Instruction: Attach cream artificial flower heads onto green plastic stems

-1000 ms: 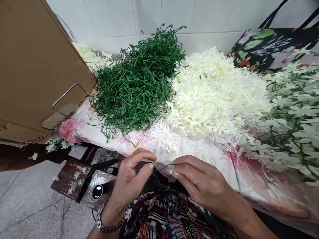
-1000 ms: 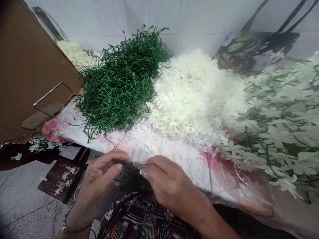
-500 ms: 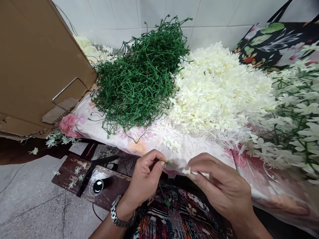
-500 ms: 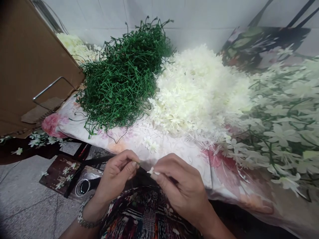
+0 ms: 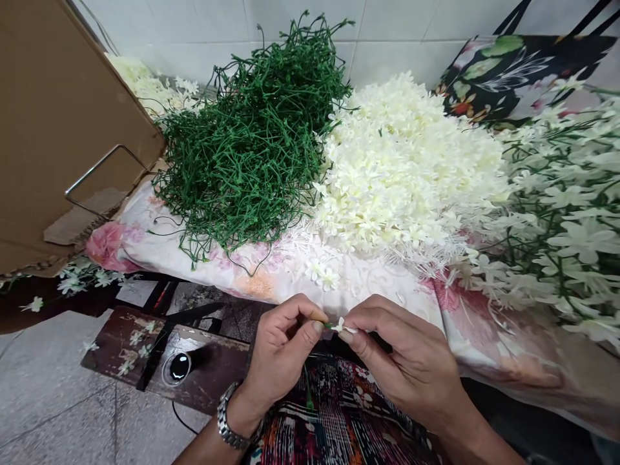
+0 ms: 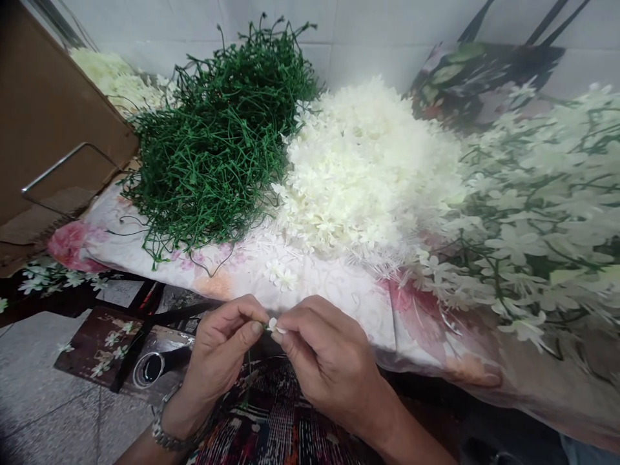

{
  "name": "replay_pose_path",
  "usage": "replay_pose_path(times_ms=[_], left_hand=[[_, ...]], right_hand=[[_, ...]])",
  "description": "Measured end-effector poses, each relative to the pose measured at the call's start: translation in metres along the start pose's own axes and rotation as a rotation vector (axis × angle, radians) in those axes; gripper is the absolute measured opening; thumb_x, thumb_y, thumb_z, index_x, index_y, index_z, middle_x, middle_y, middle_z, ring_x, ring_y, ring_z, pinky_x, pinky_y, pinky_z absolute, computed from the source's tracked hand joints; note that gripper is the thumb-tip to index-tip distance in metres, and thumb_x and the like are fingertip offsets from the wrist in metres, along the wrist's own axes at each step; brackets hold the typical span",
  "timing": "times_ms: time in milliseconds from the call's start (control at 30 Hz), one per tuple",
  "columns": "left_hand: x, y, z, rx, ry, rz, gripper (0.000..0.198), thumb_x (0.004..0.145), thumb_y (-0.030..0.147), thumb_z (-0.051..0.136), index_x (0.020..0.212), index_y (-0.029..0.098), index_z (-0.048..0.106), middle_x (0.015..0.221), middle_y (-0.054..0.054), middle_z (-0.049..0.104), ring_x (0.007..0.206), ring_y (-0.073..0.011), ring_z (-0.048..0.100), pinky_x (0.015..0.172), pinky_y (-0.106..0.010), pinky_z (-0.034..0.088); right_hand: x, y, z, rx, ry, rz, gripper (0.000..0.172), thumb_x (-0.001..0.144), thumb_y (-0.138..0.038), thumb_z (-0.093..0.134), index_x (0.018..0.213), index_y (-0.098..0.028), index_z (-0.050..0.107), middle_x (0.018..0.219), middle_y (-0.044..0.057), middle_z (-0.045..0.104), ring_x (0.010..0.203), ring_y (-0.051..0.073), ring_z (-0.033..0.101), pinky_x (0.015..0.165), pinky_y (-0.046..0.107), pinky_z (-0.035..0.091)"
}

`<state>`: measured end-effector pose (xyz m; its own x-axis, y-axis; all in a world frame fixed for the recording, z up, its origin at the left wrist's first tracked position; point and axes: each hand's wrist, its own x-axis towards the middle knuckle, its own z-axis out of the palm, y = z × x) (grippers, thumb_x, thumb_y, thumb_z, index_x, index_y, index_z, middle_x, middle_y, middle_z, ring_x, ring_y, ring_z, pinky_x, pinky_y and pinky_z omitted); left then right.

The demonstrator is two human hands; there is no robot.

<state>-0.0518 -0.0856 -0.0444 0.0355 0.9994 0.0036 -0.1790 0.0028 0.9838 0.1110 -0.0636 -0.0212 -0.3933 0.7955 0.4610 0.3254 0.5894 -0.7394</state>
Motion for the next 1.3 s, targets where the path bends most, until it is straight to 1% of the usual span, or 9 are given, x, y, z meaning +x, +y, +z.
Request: replay_pose_path(times_ms=[100, 267, 533, 767, 1033, 1300], left_hand=[[-0.001, 0.004, 0.001, 0.125, -0.002, 0.044, 0.009, 0.082, 0.017, 0.057, 0.076, 0.018, 0.063, 0.068, 0.001, 0.053, 0.063, -0.0108, 0.047, 0.059, -0.021, 0.037], [0.001, 0.012, 0.006, 0.329, 0.015, 0.117, 0.013, 0.081, 0.011, 0.052, 0.072, 0.016, 0.060, 0.065, 0.002, 0.054, 0.060, -0.0103, 0.049, 0.058, -0.021, 0.038], [0.004, 0.009, 0.011, 0.528, 0.034, 0.166, 0.015, 0.080, 0.008, 0.051, 0.069, 0.017, 0.057, 0.060, 0.003, 0.056, 0.054, -0.0091, 0.049, 0.053, -0.019, 0.037], [0.007, 0.005, 0.015, 0.554, 0.045, 0.156, 0.017, 0.078, 0.007, 0.050, 0.067, 0.017, 0.057, 0.059, 0.003, 0.056, 0.053, -0.0095, 0.049, 0.052, -0.020, 0.037], [0.008, 0.000, 0.015, 0.570, 0.017, 0.154, 0.018, 0.078, 0.007, 0.048, 0.065, 0.017, 0.055, 0.057, 0.002, 0.053, 0.054, -0.0106, 0.049, 0.054, -0.022, 0.037], [0.009, -0.006, 0.017, 0.575, 0.017, 0.137, 0.019, 0.078, 0.006, 0.047, 0.064, 0.017, 0.053, 0.058, 0.002, 0.051, 0.055, -0.0108, 0.047, 0.054, -0.022, 0.036]], right_hand=[[0.000, -0.001, 0.000, -0.049, -0.003, -0.028, 0.010, 0.083, -0.004, 0.053, 0.083, -0.013, 0.057, 0.071, 0.003, 0.055, 0.064, 0.009, 0.053, 0.056, 0.020, 0.045], [0.002, -0.002, 0.001, -0.160, -0.005, -0.090, 0.010, 0.083, -0.004, 0.052, 0.080, -0.012, 0.057, 0.070, 0.004, 0.056, 0.065, 0.010, 0.052, 0.057, 0.022, 0.045], [0.000, 0.004, 0.003, -0.171, 0.020, -0.049, 0.012, 0.084, -0.006, 0.050, 0.080, -0.015, 0.057, 0.067, 0.002, 0.056, 0.060, 0.010, 0.053, 0.053, 0.022, 0.046], [-0.005, 0.011, 0.007, -0.164, 0.028, -0.028, 0.010, 0.082, -0.006, 0.051, 0.079, -0.014, 0.056, 0.066, 0.003, 0.055, 0.059, 0.010, 0.052, 0.053, 0.021, 0.045], [-0.005, 0.015, 0.008, -0.175, 0.008, 0.004, 0.011, 0.083, -0.008, 0.049, 0.078, -0.016, 0.054, 0.064, 0.001, 0.055, 0.057, 0.010, 0.050, 0.050, 0.021, 0.043], [-0.005, 0.018, 0.011, -0.153, -0.002, 0.037, 0.011, 0.083, -0.010, 0.050, 0.076, -0.017, 0.055, 0.063, 0.001, 0.053, 0.056, 0.010, 0.050, 0.050, 0.021, 0.043]])
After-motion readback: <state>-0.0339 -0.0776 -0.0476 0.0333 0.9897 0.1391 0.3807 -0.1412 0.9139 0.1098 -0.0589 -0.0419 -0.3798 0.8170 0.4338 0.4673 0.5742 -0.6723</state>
